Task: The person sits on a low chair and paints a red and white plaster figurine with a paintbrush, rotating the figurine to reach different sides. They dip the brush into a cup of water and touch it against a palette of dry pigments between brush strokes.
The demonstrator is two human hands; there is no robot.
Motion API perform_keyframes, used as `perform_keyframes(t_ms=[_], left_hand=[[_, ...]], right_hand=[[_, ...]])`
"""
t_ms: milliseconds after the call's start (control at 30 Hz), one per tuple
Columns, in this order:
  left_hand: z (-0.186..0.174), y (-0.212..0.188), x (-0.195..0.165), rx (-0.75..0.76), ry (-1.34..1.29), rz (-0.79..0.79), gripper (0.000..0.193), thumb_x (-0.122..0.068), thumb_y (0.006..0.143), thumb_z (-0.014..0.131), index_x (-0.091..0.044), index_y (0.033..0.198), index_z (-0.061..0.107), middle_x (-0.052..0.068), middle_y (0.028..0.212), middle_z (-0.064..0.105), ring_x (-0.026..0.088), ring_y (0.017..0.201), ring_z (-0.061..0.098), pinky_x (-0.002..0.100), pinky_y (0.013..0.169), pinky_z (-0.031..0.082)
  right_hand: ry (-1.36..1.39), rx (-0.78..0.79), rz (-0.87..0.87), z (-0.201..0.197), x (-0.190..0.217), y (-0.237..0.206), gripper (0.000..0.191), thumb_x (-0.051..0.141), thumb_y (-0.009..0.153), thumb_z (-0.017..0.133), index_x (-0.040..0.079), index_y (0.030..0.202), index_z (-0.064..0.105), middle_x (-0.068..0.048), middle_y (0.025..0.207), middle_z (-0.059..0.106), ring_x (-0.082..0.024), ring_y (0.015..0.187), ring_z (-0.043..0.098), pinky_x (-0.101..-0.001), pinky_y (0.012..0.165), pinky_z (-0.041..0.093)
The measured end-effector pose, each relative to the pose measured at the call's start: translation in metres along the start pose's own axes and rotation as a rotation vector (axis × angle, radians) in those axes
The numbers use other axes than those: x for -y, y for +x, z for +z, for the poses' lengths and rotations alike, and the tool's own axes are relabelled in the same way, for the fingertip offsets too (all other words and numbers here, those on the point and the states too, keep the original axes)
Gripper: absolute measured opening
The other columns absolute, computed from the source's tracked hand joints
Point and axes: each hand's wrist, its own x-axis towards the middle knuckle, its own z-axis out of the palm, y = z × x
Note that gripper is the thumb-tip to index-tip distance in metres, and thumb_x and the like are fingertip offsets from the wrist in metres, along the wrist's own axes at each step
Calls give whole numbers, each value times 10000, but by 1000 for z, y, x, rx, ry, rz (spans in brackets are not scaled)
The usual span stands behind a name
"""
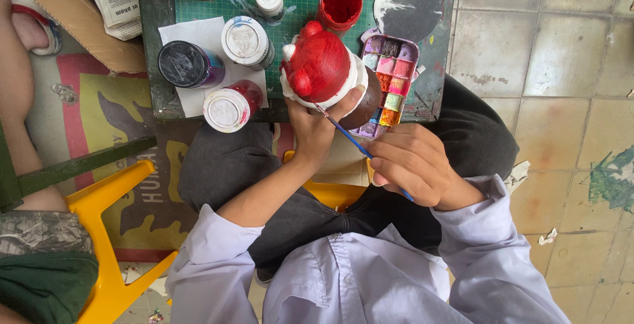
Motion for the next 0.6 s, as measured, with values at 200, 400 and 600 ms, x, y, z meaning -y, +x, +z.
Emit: perform_keyframes(t_ms=[200, 400, 600], left_hand=[[0, 0, 0, 12, 1, 0, 970, -267, 827, 914, 1, 1533, 307, 140, 1446, 534, 241, 1318, 593, 389, 1178, 498], [0, -1, -4, 18, -46, -35, 948, -272, 799, 907, -14, 1515, 340, 116, 1426, 557, 227, 1304, 618, 380, 1162, 501], [0, -2, -5, 54, 0, -45, 826, -292, 817, 898, -9, 1458, 461, 114, 1382, 609, 229, 1276, 644, 373, 1158, 516]], right_hand=[[-64, -116, 46, -5, 3, -1, 243, 183, 1100, 607, -31, 987, 590, -146, 893, 696, -302, 809, 702, -429, 747, 586], [-56, -142, 183, -3, 6, 1, 247, 166, 1058, 582, 8, 869, 601, -132, 818, 693, -289, 756, 680, -411, 690, 561], [-6, -49, 38, -5, 3, -2, 232, 136, 1076, 626, -41, 928, 609, -153, 872, 700, -308, 795, 714, -425, 735, 595]])
